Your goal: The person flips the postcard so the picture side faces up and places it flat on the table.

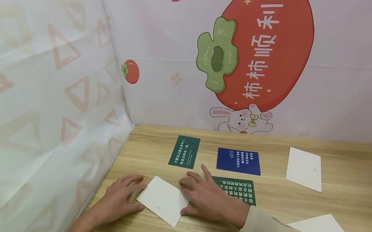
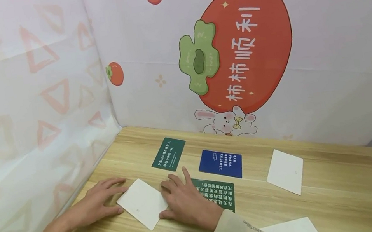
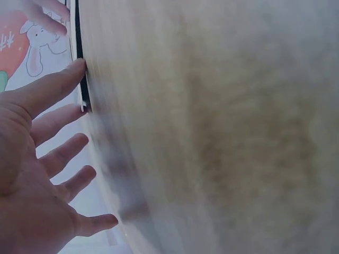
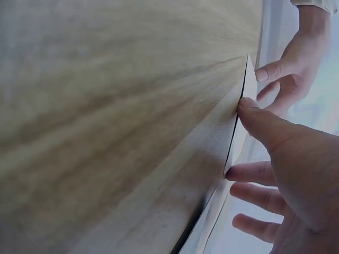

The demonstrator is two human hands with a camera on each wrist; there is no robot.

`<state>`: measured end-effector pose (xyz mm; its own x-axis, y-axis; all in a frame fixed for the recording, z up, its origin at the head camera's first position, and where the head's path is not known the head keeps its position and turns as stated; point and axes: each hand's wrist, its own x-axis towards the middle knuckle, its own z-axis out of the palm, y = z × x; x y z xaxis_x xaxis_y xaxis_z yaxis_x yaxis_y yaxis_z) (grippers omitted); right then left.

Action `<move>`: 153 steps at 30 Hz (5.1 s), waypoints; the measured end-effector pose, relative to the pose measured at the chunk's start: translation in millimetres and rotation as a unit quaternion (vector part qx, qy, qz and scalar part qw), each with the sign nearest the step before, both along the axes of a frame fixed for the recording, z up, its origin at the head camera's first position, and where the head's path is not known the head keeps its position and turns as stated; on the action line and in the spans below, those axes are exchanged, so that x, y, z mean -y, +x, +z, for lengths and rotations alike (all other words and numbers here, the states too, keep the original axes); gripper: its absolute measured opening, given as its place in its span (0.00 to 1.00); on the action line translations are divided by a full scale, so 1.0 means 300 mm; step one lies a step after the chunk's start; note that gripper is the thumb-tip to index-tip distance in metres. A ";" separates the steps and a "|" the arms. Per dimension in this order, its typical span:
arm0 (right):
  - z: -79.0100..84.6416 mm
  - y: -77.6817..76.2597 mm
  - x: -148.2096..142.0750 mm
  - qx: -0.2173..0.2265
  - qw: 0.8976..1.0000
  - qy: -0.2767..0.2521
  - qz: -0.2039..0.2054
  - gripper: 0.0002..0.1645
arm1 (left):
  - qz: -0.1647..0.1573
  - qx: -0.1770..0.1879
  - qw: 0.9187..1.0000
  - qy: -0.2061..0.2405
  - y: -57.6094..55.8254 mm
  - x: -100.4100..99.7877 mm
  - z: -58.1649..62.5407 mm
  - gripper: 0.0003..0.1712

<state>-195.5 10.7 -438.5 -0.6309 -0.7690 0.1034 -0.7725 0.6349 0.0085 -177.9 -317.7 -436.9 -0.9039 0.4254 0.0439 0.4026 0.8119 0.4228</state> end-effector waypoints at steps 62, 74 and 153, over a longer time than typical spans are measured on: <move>-0.016 -0.026 -0.048 0.036 0.999 -0.007 0.031 0.38 | -0.056 -0.154 0.986 0.025 -0.010 0.025 -0.023 0.21; -0.012 -0.031 -0.063 0.037 0.998 -0.015 0.041 0.40 | -0.065 -0.225 0.971 0.042 -0.019 0.037 -0.021 0.26; 0.012 -0.032 -0.059 0.050 0.988 -0.147 0.006 0.11 | 0.073 -0.081 0.974 0.198 0.008 -0.007 0.043 0.11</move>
